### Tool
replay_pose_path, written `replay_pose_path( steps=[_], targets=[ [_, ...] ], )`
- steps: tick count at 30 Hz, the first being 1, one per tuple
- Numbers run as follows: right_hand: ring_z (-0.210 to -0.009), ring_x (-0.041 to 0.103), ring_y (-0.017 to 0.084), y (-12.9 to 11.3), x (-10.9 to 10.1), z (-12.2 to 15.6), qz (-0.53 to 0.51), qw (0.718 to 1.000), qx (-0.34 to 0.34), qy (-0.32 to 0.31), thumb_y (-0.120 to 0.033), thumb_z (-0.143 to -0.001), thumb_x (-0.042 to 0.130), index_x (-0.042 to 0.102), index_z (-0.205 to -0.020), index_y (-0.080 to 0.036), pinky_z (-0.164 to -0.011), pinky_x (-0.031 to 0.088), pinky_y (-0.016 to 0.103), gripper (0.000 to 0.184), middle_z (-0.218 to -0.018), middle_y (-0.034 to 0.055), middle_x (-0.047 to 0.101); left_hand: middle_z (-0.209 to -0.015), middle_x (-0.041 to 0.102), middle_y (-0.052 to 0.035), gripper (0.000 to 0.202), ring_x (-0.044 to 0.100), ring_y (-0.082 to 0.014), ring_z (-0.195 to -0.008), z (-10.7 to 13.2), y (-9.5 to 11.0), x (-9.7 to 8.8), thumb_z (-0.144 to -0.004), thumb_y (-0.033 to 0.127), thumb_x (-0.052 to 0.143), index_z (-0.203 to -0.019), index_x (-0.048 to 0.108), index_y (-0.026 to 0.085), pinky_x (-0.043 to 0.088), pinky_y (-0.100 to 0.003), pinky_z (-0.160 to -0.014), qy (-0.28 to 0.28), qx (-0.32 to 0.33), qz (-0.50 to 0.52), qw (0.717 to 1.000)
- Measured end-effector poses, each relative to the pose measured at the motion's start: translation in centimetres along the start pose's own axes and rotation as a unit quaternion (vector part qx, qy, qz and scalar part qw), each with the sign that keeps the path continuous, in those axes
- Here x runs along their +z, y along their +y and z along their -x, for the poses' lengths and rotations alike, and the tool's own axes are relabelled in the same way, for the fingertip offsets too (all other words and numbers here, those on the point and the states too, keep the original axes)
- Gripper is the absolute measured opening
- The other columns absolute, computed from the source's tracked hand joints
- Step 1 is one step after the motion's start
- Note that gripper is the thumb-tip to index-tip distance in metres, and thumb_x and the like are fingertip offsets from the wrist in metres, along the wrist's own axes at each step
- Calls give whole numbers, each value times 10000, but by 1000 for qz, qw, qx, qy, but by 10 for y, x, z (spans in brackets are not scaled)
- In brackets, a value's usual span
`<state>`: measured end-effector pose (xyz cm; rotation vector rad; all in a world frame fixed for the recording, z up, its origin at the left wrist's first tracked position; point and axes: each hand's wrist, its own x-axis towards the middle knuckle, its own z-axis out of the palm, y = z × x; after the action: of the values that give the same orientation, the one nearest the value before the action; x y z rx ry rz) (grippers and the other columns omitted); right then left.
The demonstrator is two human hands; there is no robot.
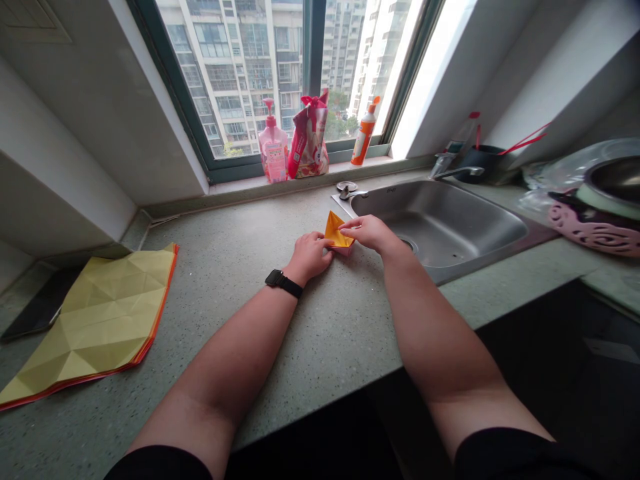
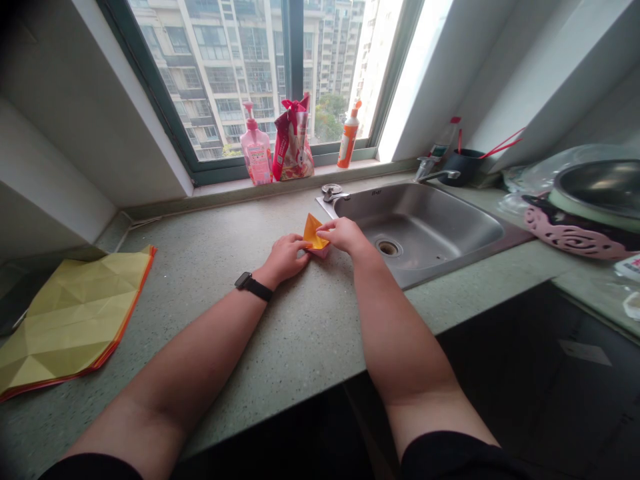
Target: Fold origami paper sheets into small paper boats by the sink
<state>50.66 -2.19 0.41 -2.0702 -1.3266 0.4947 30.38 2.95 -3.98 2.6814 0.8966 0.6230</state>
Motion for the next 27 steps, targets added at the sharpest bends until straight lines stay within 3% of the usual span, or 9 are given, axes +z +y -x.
replay_pose_path(
  steps=[11, 16, 21, 27],
  targets=[
    [-951, 781, 227, -1, -9, 1, 67, 996, 35, 42, -193, -842, 768, 896, -1066, -217, -885, 565, 296, 259, -996, 69, 864, -1394, 726, -87, 310, 668, -287, -1296, 0, 2, -2, -1041, 351, 688, -1308, 826, 274, 506, -454, -1203, -17, -5, -12, 1000],
    [-914, 769, 239, -6, -11, 5, 78, 994, 44, 62, -267, -818, 780, 886, -981, -201, -827, 561, 306, 205, -942, 71, 854, -1417, 713, -91, 334, 654, -291, -1326, 0, 3, -2, -1051, 364, 670, -1347, 802, 284, 492, -466, -1219, -22, -9, -15, 1000],
    [-897, 772, 255, -8, -11, 5, 81, 990, 51, 106, -264, -803, 772, 871, -907, -209, -803, 562, 322, 153, -920, 76, 848, -1532, 633, -138, 537, 618, -314, -1396, 1, 2, -1, -1033, 344, 683, -1562, 639, 260, 481, -492, -1231, 2, -2, 6, 1000],
    [-893, 766, 275, -8, -12, 5, 97, 978, 44, 180, -251, -789, 749, 877, -890, -216, -825, 575, 343, 166, -923, 93, 843, -1574, 599, -128, 537, 591, -319, -1435, 1, 2, 1, -1035, 355, 676, -1566, 630, 292, 464, -497, -1244, -1, 8, 5, 1000]
  ],
)
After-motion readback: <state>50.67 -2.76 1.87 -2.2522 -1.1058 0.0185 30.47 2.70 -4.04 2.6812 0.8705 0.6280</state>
